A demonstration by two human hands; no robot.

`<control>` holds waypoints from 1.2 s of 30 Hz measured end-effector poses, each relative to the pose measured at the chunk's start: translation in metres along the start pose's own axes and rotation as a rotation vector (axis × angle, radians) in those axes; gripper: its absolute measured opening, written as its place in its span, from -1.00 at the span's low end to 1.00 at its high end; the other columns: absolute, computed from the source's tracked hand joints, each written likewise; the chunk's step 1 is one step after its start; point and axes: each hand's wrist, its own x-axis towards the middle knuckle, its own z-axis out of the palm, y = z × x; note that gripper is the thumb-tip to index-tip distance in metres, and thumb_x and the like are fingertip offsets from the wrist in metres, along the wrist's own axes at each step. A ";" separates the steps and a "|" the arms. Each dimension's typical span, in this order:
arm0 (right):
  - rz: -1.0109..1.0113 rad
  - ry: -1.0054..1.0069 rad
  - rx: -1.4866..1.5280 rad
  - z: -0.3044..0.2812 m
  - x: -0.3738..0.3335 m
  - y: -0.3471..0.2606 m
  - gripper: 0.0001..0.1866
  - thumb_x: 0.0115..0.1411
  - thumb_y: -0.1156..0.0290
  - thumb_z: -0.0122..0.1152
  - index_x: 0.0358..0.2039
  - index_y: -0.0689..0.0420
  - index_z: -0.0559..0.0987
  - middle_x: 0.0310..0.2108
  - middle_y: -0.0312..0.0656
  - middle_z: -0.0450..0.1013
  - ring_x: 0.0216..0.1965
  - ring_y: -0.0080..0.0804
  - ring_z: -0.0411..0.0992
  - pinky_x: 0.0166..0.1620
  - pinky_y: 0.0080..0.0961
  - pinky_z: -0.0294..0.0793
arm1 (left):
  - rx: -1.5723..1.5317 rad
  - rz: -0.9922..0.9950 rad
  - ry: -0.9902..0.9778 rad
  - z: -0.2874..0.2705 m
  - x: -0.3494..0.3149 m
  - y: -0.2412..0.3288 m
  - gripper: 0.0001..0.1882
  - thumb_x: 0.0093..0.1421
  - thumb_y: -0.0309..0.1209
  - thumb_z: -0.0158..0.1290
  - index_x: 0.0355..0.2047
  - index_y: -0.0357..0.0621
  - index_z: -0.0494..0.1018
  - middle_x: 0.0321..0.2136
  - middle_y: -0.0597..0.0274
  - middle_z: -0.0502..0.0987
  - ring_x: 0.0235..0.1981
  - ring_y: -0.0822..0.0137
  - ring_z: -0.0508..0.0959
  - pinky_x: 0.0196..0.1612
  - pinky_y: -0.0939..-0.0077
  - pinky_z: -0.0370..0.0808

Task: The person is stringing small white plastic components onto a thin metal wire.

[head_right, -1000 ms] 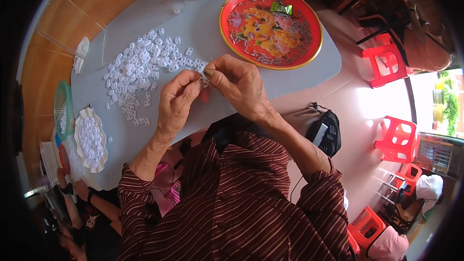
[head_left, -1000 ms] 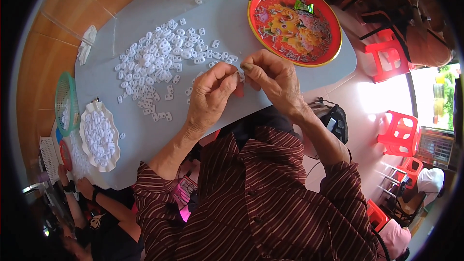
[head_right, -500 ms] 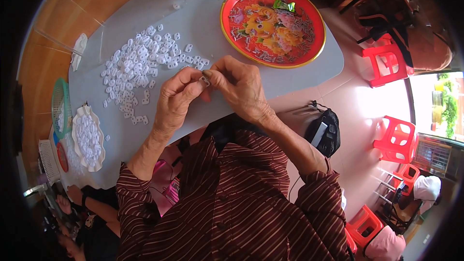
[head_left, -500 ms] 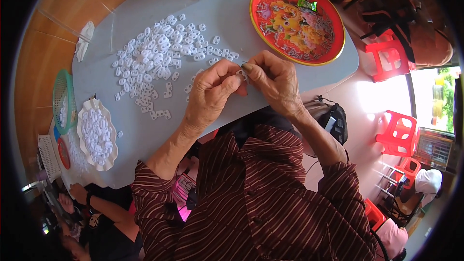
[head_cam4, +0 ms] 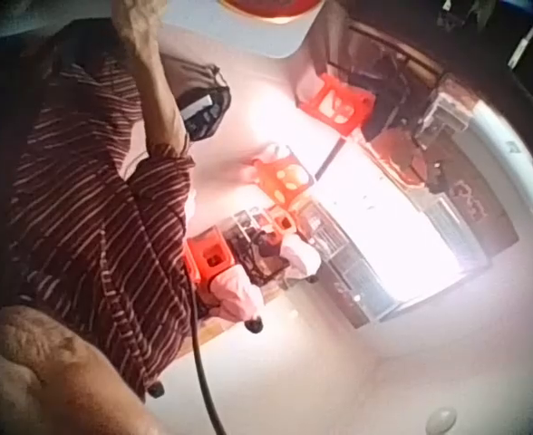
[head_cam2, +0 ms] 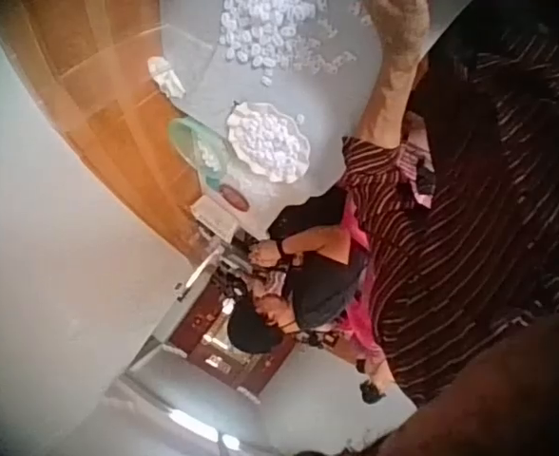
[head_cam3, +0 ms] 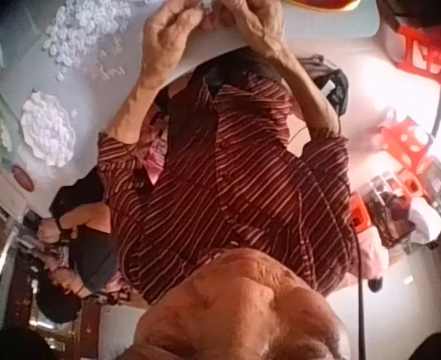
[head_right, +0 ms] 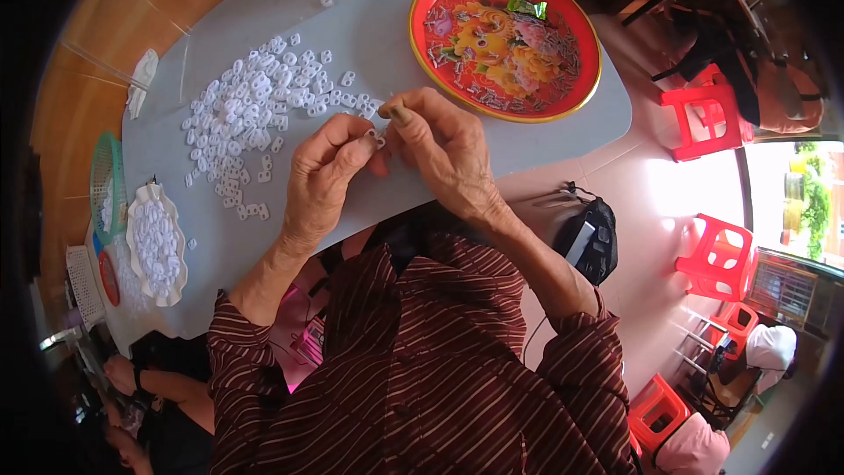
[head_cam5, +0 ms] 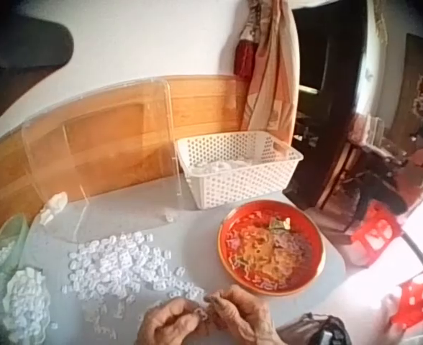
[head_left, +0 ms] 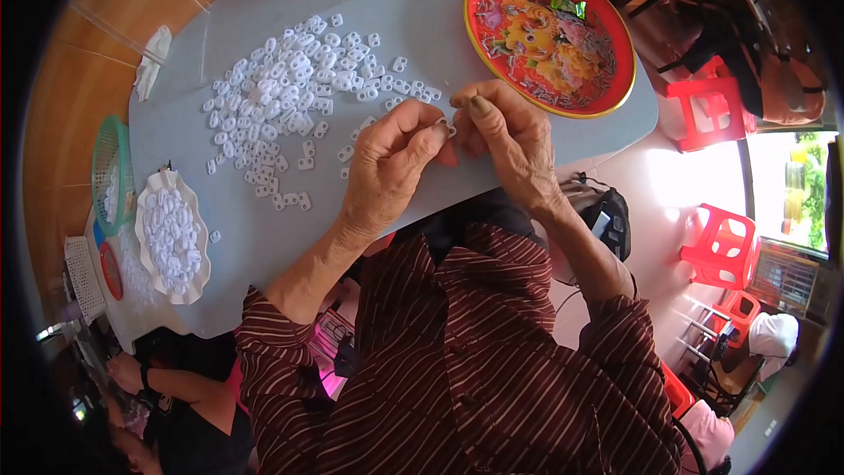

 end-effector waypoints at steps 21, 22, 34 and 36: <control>0.011 -0.023 0.169 0.016 -0.002 -0.001 -0.89 0.20 0.47 0.14 -0.40 0.24 0.46 -0.53 -0.29 0.47 -0.45 -0.68 0.37 -0.34 -0.71 0.36 | -0.026 0.053 0.065 -0.005 -0.001 -0.002 -0.85 0.25 -0.42 -0.06 -0.30 -0.27 0.42 -0.58 0.36 0.42 -0.49 0.59 0.41 -0.43 0.67 0.35; 0.004 -0.046 0.157 0.014 -0.001 0.002 -0.89 0.20 0.46 0.14 -0.40 0.24 0.46 -0.51 -0.28 0.47 -0.43 -0.68 0.37 -0.33 -0.71 0.37 | -0.023 0.054 0.062 -0.008 0.001 0.004 -0.85 0.25 -0.42 -0.06 -0.30 -0.27 0.42 -0.58 0.36 0.42 -0.49 0.59 0.41 -0.43 0.67 0.35; 0.050 -0.076 0.140 0.012 -0.002 0.008 -0.90 0.17 0.51 0.09 -0.32 0.28 0.46 -0.45 -0.28 0.45 -0.45 -0.66 0.36 -0.33 -0.68 0.39 | 1.275 0.375 -0.086 -0.067 0.029 0.022 -0.77 0.01 -0.59 0.04 -0.26 -0.29 0.42 -0.39 0.05 0.31 -0.25 0.12 0.31 -0.08 0.26 0.29; 0.033 -0.063 0.103 0.011 -0.003 0.005 -0.89 0.16 0.51 0.10 -0.32 0.28 0.47 -0.46 -0.29 0.45 -0.45 -0.67 0.35 -0.33 -0.69 0.38 | 1.293 0.391 -0.077 -0.066 0.029 0.021 -0.77 0.01 -0.60 0.05 -0.26 -0.29 0.41 -0.39 0.06 0.30 -0.25 0.13 0.30 -0.08 0.26 0.29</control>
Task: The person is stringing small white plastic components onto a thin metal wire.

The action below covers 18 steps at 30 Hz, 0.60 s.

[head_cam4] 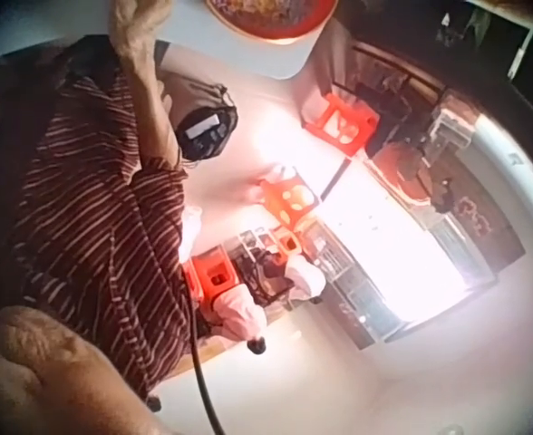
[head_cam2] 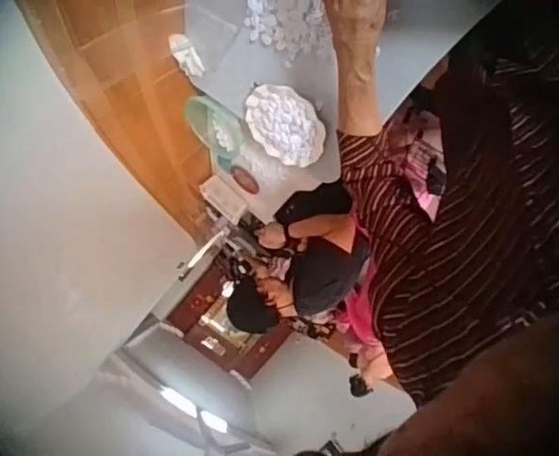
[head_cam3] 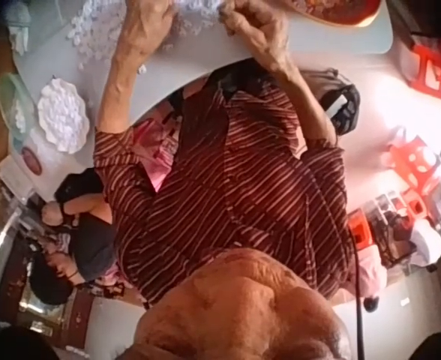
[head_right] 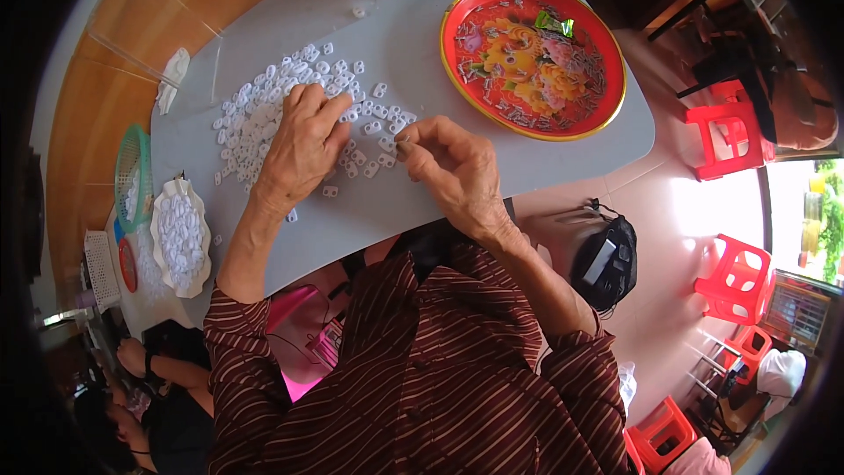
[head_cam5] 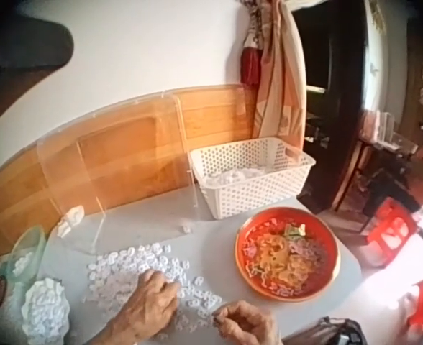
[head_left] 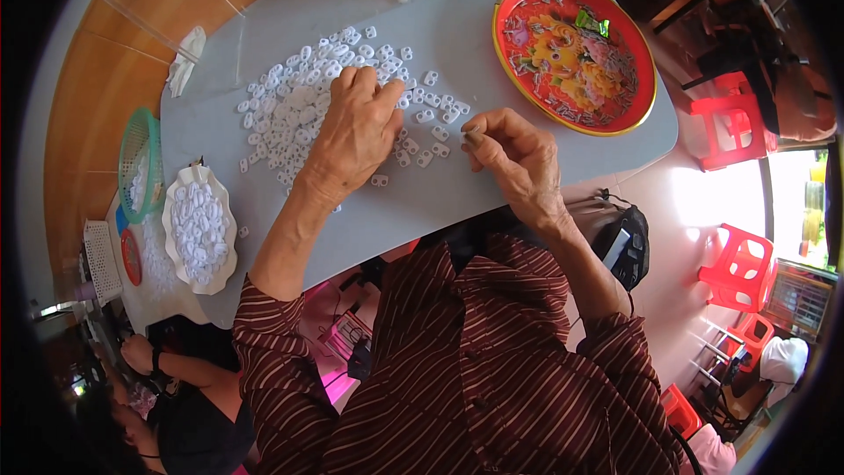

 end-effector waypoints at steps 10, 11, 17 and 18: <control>-0.018 0.006 0.041 0.001 -0.002 0.004 -0.87 0.16 0.53 0.12 -0.28 0.29 0.51 -0.49 -0.35 0.43 -0.43 -0.68 0.33 -0.31 -0.70 0.36 | -0.938 -0.475 -0.009 -0.007 -0.005 0.023 -0.88 0.16 -0.49 0.00 -0.30 -0.27 0.43 -0.44 0.18 0.48 -0.34 0.37 0.44 -0.21 0.49 0.37; -0.019 0.012 0.040 0.000 -0.002 0.003 -0.87 0.16 0.53 0.12 -0.28 0.29 0.51 -0.49 -0.35 0.43 -0.43 -0.68 0.33 -0.31 -0.70 0.36 | -0.941 -0.471 -0.013 -0.004 -0.005 0.023 -0.88 0.16 -0.49 0.00 -0.30 -0.27 0.43 -0.44 0.18 0.48 -0.34 0.37 0.44 -0.21 0.49 0.37; -0.018 0.003 0.057 0.002 -0.003 -0.002 -0.85 0.17 0.54 0.12 -0.25 0.31 0.50 -0.44 -0.32 0.45 -0.39 -0.65 0.35 -0.25 -0.68 0.37 | -1.560 -0.680 -0.084 0.005 -0.005 0.028 -0.78 0.21 -0.37 -0.03 -0.28 -0.29 0.44 -0.49 0.20 0.51 -0.46 0.46 0.46 -0.33 0.64 0.38; -0.020 -0.009 0.056 0.002 -0.003 -0.003 -0.84 0.17 0.54 0.12 -0.24 0.31 0.50 -0.42 -0.30 0.46 -0.36 -0.65 0.36 -0.22 -0.67 0.37 | -1.510 -0.655 -0.106 0.005 -0.005 0.029 -0.78 0.21 -0.36 -0.04 -0.28 -0.29 0.44 -0.51 0.22 0.51 -0.47 0.47 0.46 -0.35 0.64 0.37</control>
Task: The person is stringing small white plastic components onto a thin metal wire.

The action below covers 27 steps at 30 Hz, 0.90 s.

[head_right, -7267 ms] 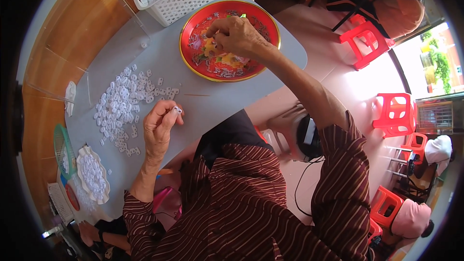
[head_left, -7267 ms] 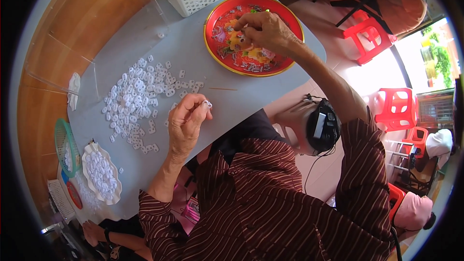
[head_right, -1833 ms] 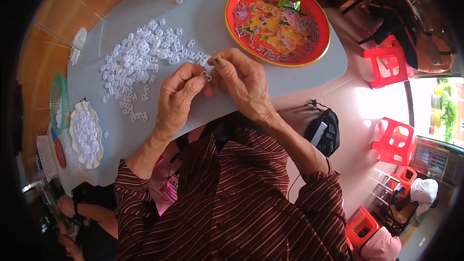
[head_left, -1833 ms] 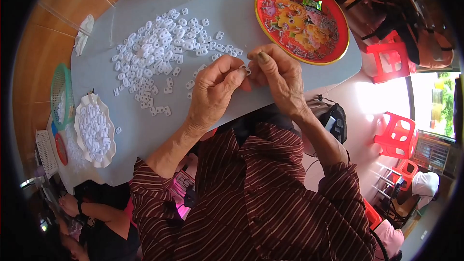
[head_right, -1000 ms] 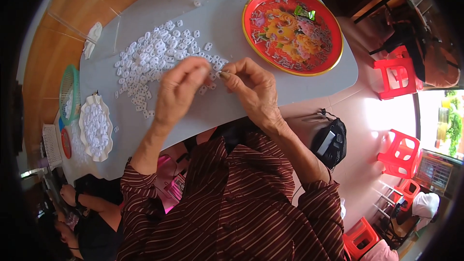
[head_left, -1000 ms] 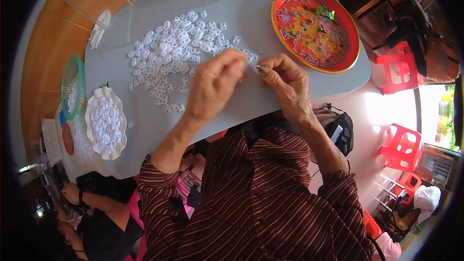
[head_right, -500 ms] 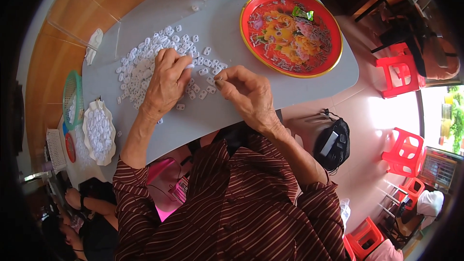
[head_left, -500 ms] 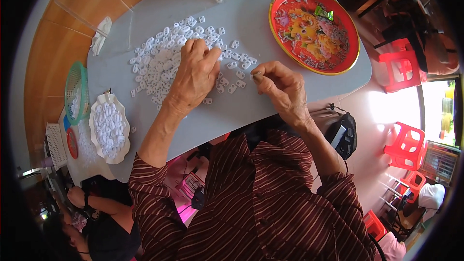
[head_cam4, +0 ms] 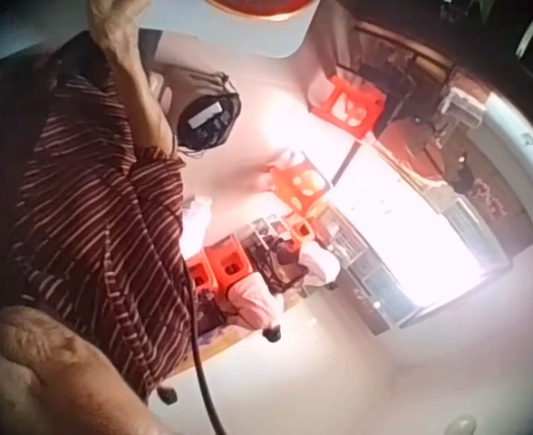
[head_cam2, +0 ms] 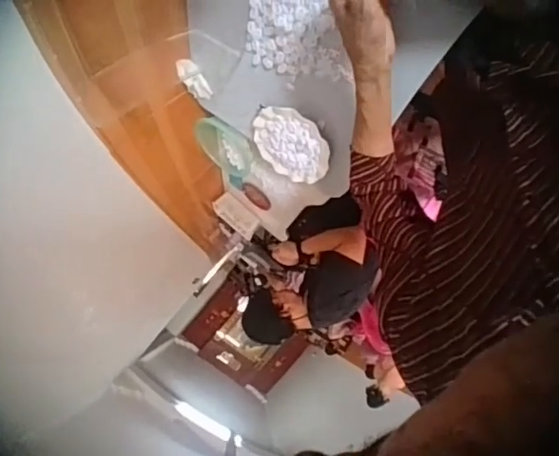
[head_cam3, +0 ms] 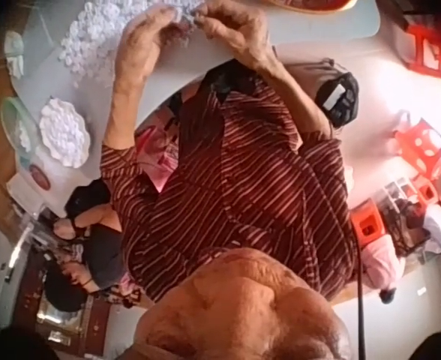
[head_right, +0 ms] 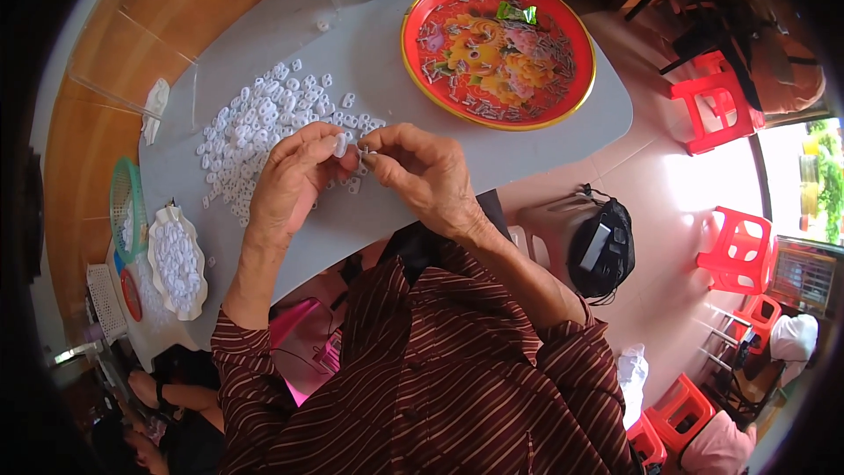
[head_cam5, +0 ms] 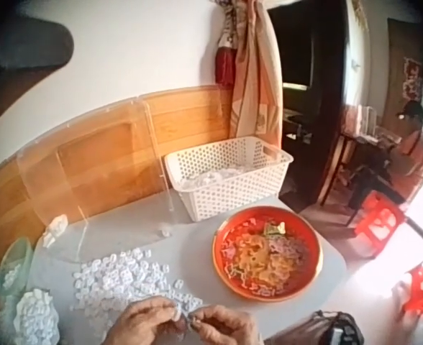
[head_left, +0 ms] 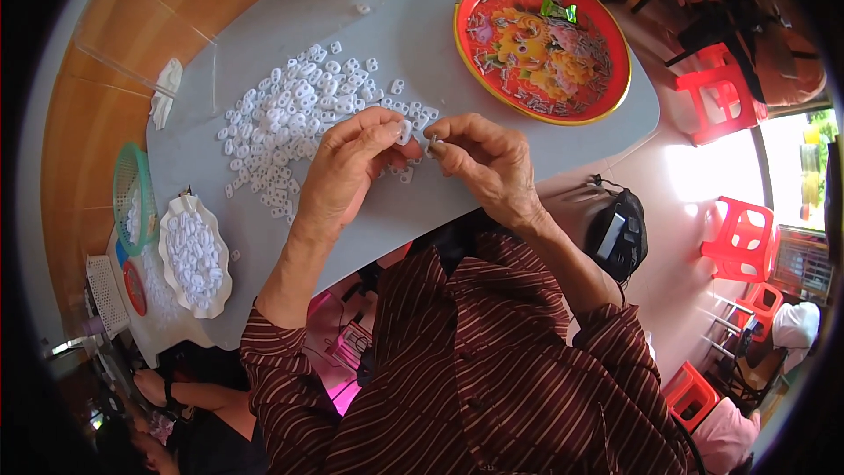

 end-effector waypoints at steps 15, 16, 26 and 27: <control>0.006 -0.039 0.044 -0.002 -0.001 0.003 -0.66 0.13 0.59 0.16 -0.07 0.24 0.37 -0.38 -0.27 0.43 -0.33 -0.65 0.38 -0.24 -0.69 0.40 | 0.266 0.028 -0.092 0.004 0.004 0.009 -0.76 0.20 -0.34 -0.03 -0.28 -0.29 0.46 -0.59 0.37 0.43 -0.52 0.61 0.36 -0.43 0.73 0.28; 0.014 -0.054 0.066 -0.002 -0.001 0.004 -0.65 0.13 0.59 0.16 -0.06 0.24 0.36 -0.38 -0.27 0.43 -0.33 -0.66 0.38 -0.24 -0.69 0.40 | 0.314 0.011 -0.142 0.002 0.006 0.010 -0.76 0.20 -0.34 -0.03 -0.28 -0.29 0.46 -0.60 0.37 0.42 -0.52 0.60 0.36 -0.42 0.72 0.30; 0.031 -0.084 0.037 -0.002 -0.001 -0.005 -0.65 0.11 0.63 0.11 -0.06 0.23 0.35 -0.38 -0.25 0.45 -0.33 -0.66 0.39 -0.25 -0.69 0.40 | 0.489 0.035 -0.160 0.007 0.008 0.022 -0.78 0.20 -0.36 -0.04 -0.35 -0.29 0.48 -0.62 0.37 0.41 -0.53 0.58 0.37 -0.42 0.66 0.34; 0.028 -0.077 0.026 -0.002 -0.001 -0.003 -0.65 0.11 0.62 0.12 -0.06 0.23 0.36 -0.38 -0.25 0.45 -0.33 -0.66 0.39 -0.25 -0.69 0.40 | 0.501 0.058 -0.165 0.006 0.008 0.020 -0.78 0.19 -0.37 -0.04 -0.37 -0.29 0.48 -0.62 0.37 0.41 -0.54 0.58 0.37 -0.42 0.65 0.34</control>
